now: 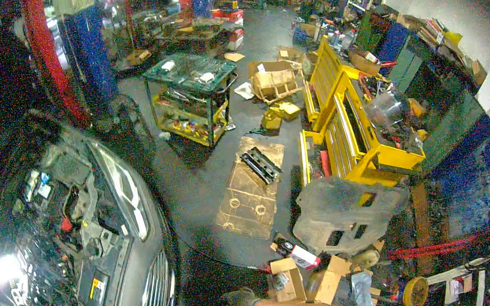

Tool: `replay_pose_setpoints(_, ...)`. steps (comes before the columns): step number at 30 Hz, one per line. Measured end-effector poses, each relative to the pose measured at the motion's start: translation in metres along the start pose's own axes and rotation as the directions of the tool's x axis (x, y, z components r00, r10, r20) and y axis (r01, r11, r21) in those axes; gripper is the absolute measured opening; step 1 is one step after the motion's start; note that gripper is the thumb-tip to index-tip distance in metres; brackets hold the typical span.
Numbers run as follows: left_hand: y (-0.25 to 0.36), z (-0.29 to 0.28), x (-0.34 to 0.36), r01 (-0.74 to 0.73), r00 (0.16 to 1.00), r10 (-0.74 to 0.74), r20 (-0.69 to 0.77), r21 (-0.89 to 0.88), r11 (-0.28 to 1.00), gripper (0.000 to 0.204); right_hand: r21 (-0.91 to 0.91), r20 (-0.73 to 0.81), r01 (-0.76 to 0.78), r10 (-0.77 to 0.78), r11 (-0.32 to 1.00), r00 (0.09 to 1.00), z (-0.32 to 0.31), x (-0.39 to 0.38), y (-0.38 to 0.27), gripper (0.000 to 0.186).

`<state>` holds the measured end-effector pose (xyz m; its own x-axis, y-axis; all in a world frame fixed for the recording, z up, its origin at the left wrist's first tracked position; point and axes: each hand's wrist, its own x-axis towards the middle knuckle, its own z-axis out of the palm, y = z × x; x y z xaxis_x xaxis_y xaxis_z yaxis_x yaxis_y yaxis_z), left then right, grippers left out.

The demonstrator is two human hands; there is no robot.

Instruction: The person works on a car engine with the hood open, using a wrench and socket set to tighten bolts on the engine block. They repeatedly select sockets from a green tool case, attach them to a ratchet, and apply torque to engine components. The person also moves around the garage to retrieve tools and returns to the engine bay to continue adjustments.

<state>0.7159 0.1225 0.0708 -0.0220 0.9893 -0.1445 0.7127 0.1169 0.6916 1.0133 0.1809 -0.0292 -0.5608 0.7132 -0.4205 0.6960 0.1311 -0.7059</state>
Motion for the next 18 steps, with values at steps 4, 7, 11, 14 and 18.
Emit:
replay_pose_setpoints(4, 0.037, 0.016, 0.039, -0.027, 0.995, 0.023, 0.097, 0.041, 0.999, 0.029, 0.079, -0.147, -0.125, 0.135, 0.989, 0.980, -0.070, -0.016, 0.033, 0.054)
replay_pose_setpoints(7, 0.056, 0.020, 0.080, -0.067, 0.996, 0.062, 0.062, 0.080, 0.995, 0.030, 0.016, -0.100, -0.136, 0.137, 0.991, 0.986, -0.103, -0.012, 0.071, 0.054)
replay_pose_setpoints(11, 0.076, 0.027, 0.147, -0.066, 0.995, 0.058, 0.076, 0.110, 0.992, 0.034, 0.155, -0.078, -0.201, 0.215, 0.967, 0.973, -0.135, -0.005, 0.101, 0.053)
replay_pose_setpoints(14, 0.084, 0.042, 0.207, -0.098, 0.988, 0.091, 0.123, 0.054, 0.994, 0.036, 0.089, -0.037, -0.321, 0.325, 0.943, 0.945, -0.166, 0.020, 0.117, 0.052)
replay_pose_setpoints(18, 0.085, 0.071, 0.323, -0.168, 0.959, 0.142, 0.244, 0.090, 0.982, 0.037, 0.309, -0.083, -0.341, 0.382, 0.888, 0.920, -0.211, 0.063, 0.161, 0.053)
